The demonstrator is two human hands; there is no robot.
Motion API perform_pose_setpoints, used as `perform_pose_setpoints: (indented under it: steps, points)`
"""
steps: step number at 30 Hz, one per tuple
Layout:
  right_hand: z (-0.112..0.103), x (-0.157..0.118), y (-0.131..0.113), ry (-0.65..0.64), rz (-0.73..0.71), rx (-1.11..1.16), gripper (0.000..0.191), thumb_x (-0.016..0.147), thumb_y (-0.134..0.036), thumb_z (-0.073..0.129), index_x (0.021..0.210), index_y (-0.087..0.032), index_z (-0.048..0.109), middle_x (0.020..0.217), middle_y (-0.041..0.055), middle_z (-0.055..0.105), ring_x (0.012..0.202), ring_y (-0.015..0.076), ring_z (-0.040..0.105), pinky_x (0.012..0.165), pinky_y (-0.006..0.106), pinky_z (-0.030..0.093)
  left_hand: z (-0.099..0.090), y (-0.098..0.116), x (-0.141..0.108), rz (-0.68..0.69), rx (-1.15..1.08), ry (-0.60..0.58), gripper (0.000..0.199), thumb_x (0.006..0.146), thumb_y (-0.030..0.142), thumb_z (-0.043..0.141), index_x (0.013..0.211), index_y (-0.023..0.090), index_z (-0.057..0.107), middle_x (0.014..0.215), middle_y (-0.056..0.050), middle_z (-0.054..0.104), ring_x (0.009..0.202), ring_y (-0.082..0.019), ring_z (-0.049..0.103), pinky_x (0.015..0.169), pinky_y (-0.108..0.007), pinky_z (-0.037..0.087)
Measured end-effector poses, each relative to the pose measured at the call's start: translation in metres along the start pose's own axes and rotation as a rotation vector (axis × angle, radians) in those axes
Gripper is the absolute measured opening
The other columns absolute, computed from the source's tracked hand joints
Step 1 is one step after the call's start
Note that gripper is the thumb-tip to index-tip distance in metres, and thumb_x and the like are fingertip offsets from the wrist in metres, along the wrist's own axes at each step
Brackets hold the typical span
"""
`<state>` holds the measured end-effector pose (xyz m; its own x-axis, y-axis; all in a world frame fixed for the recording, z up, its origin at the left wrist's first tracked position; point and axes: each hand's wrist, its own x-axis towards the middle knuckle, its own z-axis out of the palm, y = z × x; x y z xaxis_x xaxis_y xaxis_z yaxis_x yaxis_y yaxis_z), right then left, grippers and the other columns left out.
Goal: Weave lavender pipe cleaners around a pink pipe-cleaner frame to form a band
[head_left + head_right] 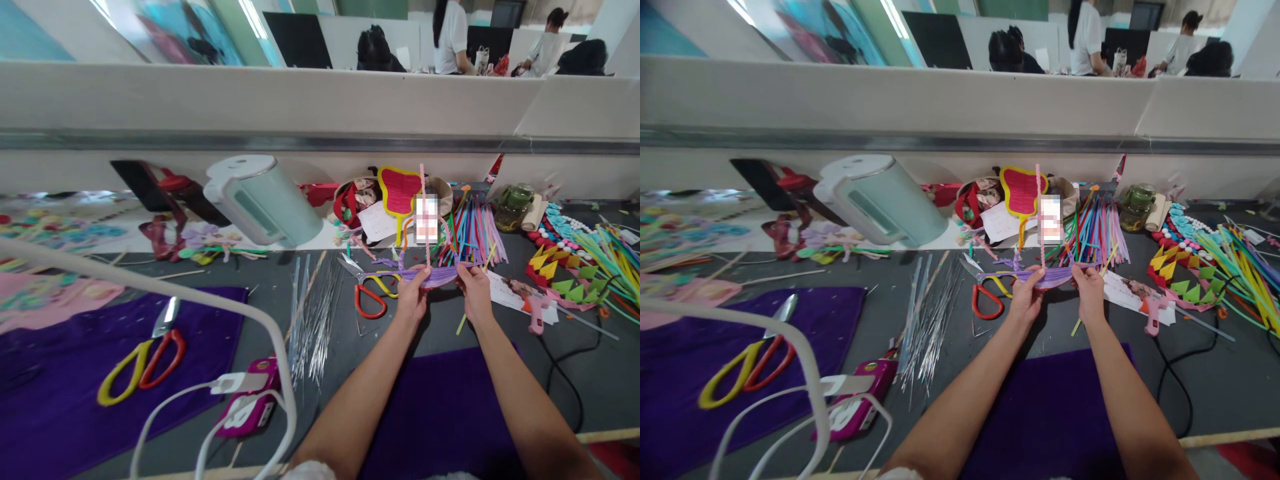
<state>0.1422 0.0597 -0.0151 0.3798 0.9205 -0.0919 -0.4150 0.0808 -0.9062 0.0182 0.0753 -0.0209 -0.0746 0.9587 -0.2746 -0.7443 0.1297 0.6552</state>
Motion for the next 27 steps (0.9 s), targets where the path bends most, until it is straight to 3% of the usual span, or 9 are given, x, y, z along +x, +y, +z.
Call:
perform_pose_setpoints:
  steps: [9, 15, 23, 27]
  points:
    - [-0.004, 0.003, 0.006, 0.018, -0.037, -0.028, 0.031, 0.061, -0.044, 0.078, 0.066, -0.017, 0.064, 0.059, -0.0039, 0.059, 0.053, 0.009, 0.047, 0.056, 0.025, 0.037, -0.001, -0.001, 0.0, 0.008, 0.022, -0.023, 0.033, 0.05, 0.017, 0.085, 0.076, 0.013, 0.066, 0.073, -0.002, 0.07, 0.061, -0.012, 0.064, 0.06, -0.023, 0.05]
    - [-0.01, 0.008, 0.0, 0.05, -0.043, -0.014, 0.031, 0.06, -0.043, 0.079, 0.064, -0.017, 0.063, 0.056, -0.0048, 0.056, 0.052, 0.0081, 0.046, 0.055, 0.024, 0.035, -0.004, 0.002, 0.004, 0.054, 0.09, -0.07, 0.035, 0.055, 0.029, 0.086, 0.08, 0.012, 0.068, 0.077, -0.007, 0.072, 0.064, -0.014, 0.066, 0.067, -0.028, 0.051]
    - [-0.019, 0.015, -0.007, 0.073, -0.054, 0.005, 0.029, 0.059, -0.04, 0.08, 0.06, -0.017, 0.062, 0.054, -0.0051, 0.056, 0.051, 0.0081, 0.045, 0.054, 0.024, 0.036, -0.006, 0.015, 0.005, 0.197, 0.24, -0.019, 0.036, 0.06, 0.041, 0.082, 0.08, 0.013, 0.072, 0.066, -0.002, 0.066, 0.053, -0.008, 0.057, 0.051, -0.019, 0.044]
    - [-0.021, 0.016, -0.006, 0.076, -0.047, 0.024, 0.029, 0.058, -0.04, 0.08, 0.062, -0.017, 0.063, 0.055, -0.0045, 0.057, 0.051, 0.0084, 0.046, 0.054, 0.024, 0.037, -0.007, 0.017, 0.005, 0.19, 0.235, -0.018, 0.034, 0.062, 0.042, 0.079, 0.08, 0.014, 0.073, 0.07, -0.003, 0.067, 0.056, -0.009, 0.059, 0.053, -0.021, 0.046]
